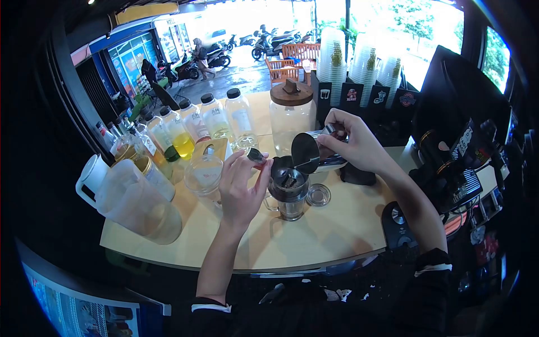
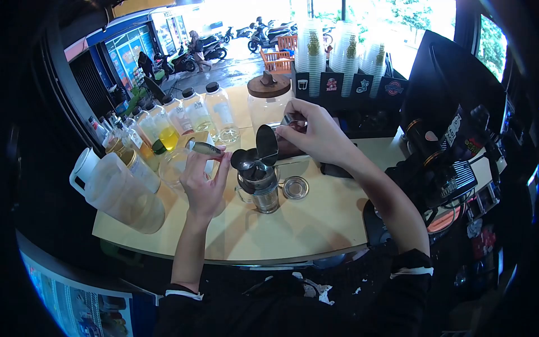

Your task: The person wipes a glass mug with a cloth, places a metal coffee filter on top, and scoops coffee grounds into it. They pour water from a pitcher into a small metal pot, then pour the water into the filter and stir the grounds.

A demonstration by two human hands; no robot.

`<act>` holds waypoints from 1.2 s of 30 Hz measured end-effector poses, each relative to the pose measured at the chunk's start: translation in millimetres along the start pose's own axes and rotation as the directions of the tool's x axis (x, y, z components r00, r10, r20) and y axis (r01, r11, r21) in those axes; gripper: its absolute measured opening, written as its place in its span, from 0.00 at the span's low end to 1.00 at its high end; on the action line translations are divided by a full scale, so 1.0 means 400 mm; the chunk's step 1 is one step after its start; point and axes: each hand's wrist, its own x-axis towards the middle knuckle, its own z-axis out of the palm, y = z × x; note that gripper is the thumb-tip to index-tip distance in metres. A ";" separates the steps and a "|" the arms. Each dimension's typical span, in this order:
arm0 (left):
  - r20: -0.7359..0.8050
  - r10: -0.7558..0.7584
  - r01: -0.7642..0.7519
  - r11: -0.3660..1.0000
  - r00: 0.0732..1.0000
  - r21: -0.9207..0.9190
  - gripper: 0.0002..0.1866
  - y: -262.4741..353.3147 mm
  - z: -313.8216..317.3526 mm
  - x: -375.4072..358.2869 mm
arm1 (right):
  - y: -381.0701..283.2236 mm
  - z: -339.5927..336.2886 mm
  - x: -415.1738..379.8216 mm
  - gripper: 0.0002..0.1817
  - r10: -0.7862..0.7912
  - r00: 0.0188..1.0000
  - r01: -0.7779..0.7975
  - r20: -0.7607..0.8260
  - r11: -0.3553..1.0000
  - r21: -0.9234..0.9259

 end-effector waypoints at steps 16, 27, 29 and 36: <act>-0.003 -0.023 0.023 0.999 1.000 -0.045 0.09 -0.003 0.018 -0.009 | 0.038 -0.024 -0.059 0.12 0.082 0.995 -0.070 -0.053 0.977 0.201; -0.073 0.015 -0.017 0.999 0.997 -0.038 0.09 -0.007 0.029 -0.020 | 0.260 0.027 -0.240 0.09 0.458 0.864 -0.245 -0.208 0.744 0.621; -0.088 0.056 -0.057 0.998 0.995 -0.014 0.09 -0.010 0.031 -0.019 | 0.312 0.048 -0.275 0.09 0.483 0.847 -0.258 -0.221 0.738 0.624; -0.097 0.056 -0.058 0.998 0.994 -0.017 0.09 -0.010 0.040 -0.024 | 0.417 0.112 -0.314 0.07 0.522 0.807 -0.206 -0.275 0.686 0.698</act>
